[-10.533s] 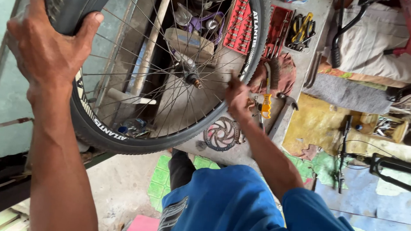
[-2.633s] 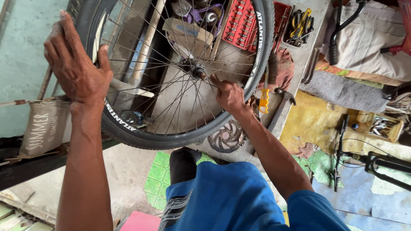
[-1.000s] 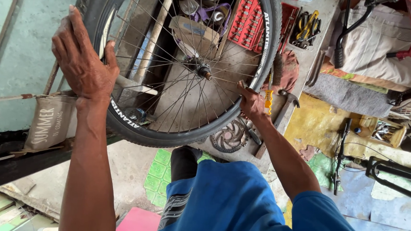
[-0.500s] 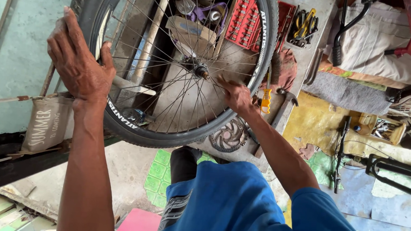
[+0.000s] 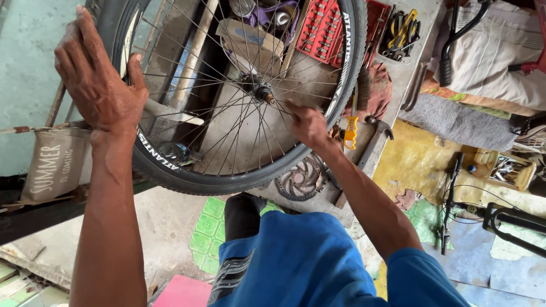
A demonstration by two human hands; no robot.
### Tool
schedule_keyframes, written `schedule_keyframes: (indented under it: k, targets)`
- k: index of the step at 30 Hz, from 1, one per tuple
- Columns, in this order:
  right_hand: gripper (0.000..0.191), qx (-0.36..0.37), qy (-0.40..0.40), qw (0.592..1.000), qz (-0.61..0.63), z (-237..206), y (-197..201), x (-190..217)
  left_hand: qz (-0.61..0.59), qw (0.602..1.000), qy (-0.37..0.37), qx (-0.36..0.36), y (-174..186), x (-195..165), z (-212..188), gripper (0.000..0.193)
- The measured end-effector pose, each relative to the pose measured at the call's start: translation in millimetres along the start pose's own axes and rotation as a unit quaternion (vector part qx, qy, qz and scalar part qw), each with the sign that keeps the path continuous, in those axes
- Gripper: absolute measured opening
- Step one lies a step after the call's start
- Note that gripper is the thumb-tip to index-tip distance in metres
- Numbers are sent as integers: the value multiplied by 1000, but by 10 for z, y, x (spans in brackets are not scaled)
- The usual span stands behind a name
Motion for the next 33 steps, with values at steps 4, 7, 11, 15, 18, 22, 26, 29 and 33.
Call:
schedule_keyframes:
  k: [4, 7, 11, 15, 18, 22, 26, 29, 33]
  targets:
    - [45, 104, -20, 994, 3, 167, -144, 76, -6, 1000, 3, 6, -4, -5, -1, 92]
    - [48, 186, -92, 978, -17, 81, -156, -190, 5, 1000, -7, -5, 8, -15, -4, 92]
    - [45, 75, -85, 987, -113, -40, 126, -485, 1, 1000, -6, -3, -10, 10, -3, 92]
    - [44, 125, -158, 978, -59, -97, 1, -604, 9, 1000, -10, -10, -16, 18, -5, 93]
    - [45, 78, -62, 995, -18, 46, -53, -210, 2, 1000, -5, -2, -22, 22, -15, 94]
    - [46, 183, -81, 980, -19, 197, -213, 125, -4, 1000, -1, 3, -9, 16, -19, 94]
    - [48, 173, -109, 978, -34, 148, -134, 51, 1, 1000, -10, -3, 0, 1, -14, 95]
    - [50, -27, -9, 998, -56, -34, 170, -73, 2, 1000, -8, -5, -8, 12, -15, 95]
    - [43, 46, -148, 982, -108, -326, 36, -659, 2, 1000, -6, -3, -13, 13, -10, 95]
Point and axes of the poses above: each hand's wrist, its own z-axis towards the middle knuckle, its own y-axis out of the back of the hand, x = y × z, the point moved 8 cm from there along z, towards the middle knuckle, and after that the axes turned 12 degrees about -z, right-handed, at the moved point
